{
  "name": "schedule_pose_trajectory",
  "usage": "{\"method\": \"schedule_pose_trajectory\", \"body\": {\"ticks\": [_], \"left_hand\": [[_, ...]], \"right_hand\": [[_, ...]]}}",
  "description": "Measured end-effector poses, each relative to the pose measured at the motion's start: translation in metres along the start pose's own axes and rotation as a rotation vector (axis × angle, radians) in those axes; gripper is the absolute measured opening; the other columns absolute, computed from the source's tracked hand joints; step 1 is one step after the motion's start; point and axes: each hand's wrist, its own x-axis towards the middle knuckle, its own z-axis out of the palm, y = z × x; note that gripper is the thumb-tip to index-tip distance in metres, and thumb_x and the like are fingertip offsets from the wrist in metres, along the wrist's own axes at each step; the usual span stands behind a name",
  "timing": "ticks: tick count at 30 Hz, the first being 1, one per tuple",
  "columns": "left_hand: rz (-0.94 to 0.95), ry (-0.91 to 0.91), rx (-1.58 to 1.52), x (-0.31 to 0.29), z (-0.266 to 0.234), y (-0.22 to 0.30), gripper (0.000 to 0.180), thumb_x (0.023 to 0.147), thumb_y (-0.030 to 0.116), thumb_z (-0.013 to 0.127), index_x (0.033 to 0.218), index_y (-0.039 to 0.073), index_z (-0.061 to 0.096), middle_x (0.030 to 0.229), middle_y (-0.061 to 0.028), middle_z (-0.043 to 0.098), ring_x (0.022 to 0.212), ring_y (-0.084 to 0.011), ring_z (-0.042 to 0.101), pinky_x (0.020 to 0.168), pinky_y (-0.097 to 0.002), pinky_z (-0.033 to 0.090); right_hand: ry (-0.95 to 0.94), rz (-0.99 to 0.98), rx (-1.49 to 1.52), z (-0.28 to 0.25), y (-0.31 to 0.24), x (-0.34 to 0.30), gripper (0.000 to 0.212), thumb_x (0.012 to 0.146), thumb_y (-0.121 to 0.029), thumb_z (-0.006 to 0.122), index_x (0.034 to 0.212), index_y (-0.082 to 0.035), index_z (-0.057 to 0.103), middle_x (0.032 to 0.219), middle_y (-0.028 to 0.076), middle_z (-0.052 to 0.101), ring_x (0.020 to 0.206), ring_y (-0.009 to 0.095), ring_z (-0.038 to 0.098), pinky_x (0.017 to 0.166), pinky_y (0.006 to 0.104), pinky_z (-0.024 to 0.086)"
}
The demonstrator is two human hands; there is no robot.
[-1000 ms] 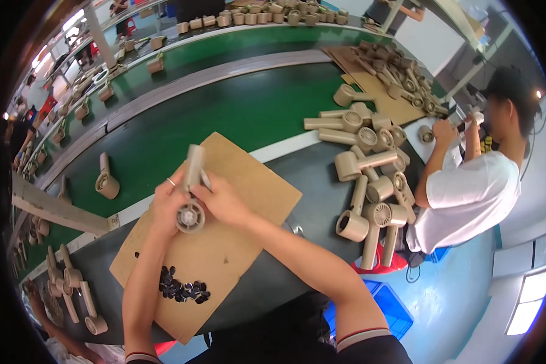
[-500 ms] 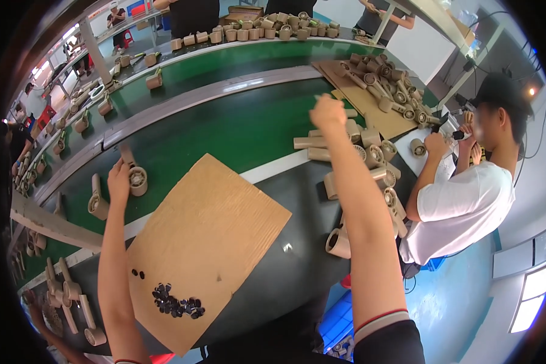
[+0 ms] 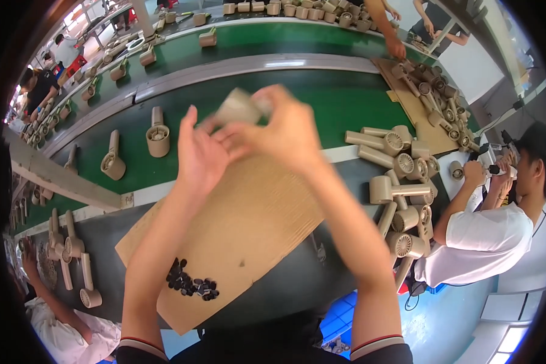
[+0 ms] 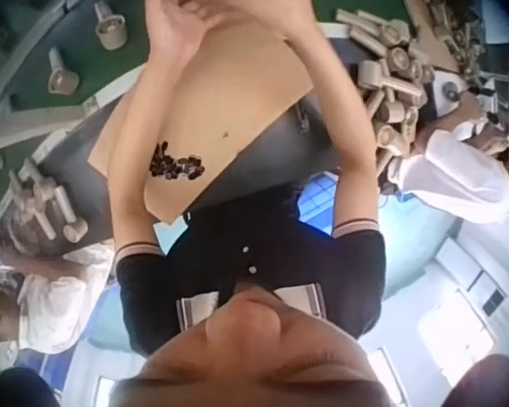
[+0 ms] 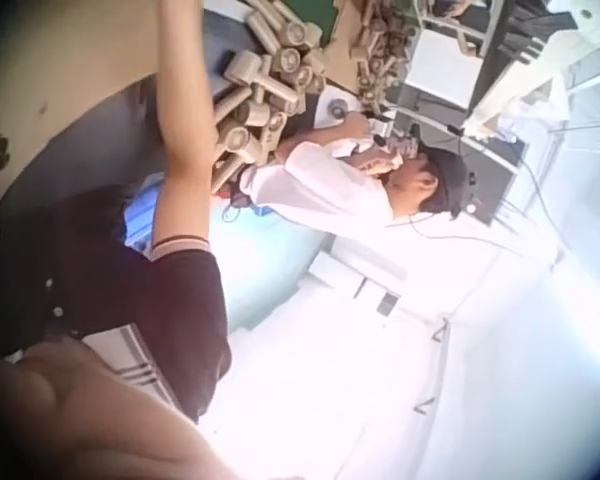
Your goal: The person assembles small electronic components into plastic housings on a work board, using a positioning tool to place the components precisely.
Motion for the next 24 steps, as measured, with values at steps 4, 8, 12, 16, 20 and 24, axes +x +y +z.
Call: {"method": "schedule_pose_trajectory", "body": {"ticks": [4,8,12,16,20,24], "left_hand": [[0.241,0.144,0.123,-0.003,-0.022,0.031,0.046,0.095,0.046,0.052,0.119,0.006,0.049,0.103,-0.0161,0.062,0.091,-0.0296,0.065,0.078,-0.0434,0.055],[0.187,0.024,0.507,-0.011,-0.069,0.058,0.049,0.101,0.049,0.036,0.117,0.005,0.049,0.096,-0.0204,0.069,0.081,-0.0244,0.067,0.072,-0.0357,0.054],[0.055,-0.084,0.331,-0.026,-0.081,0.050,0.048,0.100,0.049,0.038,0.115,0.004,0.049,0.094,-0.0205,0.069,0.081,-0.0250,0.067,0.077,-0.0364,0.054],[0.107,-0.193,0.411,-0.020,-0.103,0.028,0.058,0.098,0.043,0.046,0.138,0.002,0.038,0.094,-0.0207,0.067,0.081,-0.0261,0.066,0.077,-0.0360,0.052],[0.155,-0.281,0.576,-0.027,-0.119,0.004,0.071,0.094,0.030,0.051,0.152,0.001,0.022,0.100,-0.0198,0.066,0.081,-0.0225,0.066,0.072,-0.0321,0.052],[0.066,-0.356,0.617,-0.047,-0.096,0.004,0.063,0.095,0.015,0.043,0.153,0.002,0.022,0.108,-0.0146,0.062,0.083,-0.0152,0.063,0.077,-0.0293,0.050]], "right_hand": [[0.064,-0.189,-0.019,0.047,-0.042,-0.075,0.027,0.079,-0.019,0.075,0.096,-0.001,0.064,0.115,0.020,0.062,0.099,0.037,0.065,0.081,0.0426,0.054],[-0.650,-0.254,0.342,0.089,-0.052,-0.162,0.026,0.080,-0.001,0.067,0.105,-0.004,0.068,0.100,0.010,0.062,0.092,0.026,0.062,0.075,0.0342,0.054],[-0.620,-0.364,0.225,0.109,-0.047,-0.194,0.031,0.077,0.002,0.066,0.106,-0.007,0.068,0.097,0.007,0.062,0.083,0.022,0.062,0.070,0.0315,0.053],[-0.669,-0.357,0.222,0.099,-0.047,-0.189,0.036,0.073,0.003,0.065,0.107,-0.008,0.068,0.099,0.006,0.063,0.076,0.022,0.064,0.068,0.0308,0.054],[-0.160,-0.202,0.206,0.071,-0.017,-0.155,0.026,0.081,0.000,0.067,0.106,-0.009,0.069,0.093,0.006,0.069,0.076,0.017,0.067,0.065,0.0288,0.053],[-0.046,0.145,0.237,0.054,-0.016,-0.119,0.016,0.085,-0.002,0.069,0.101,-0.005,0.071,0.088,0.006,0.070,0.078,0.014,0.068,0.066,0.0265,0.052]]}}
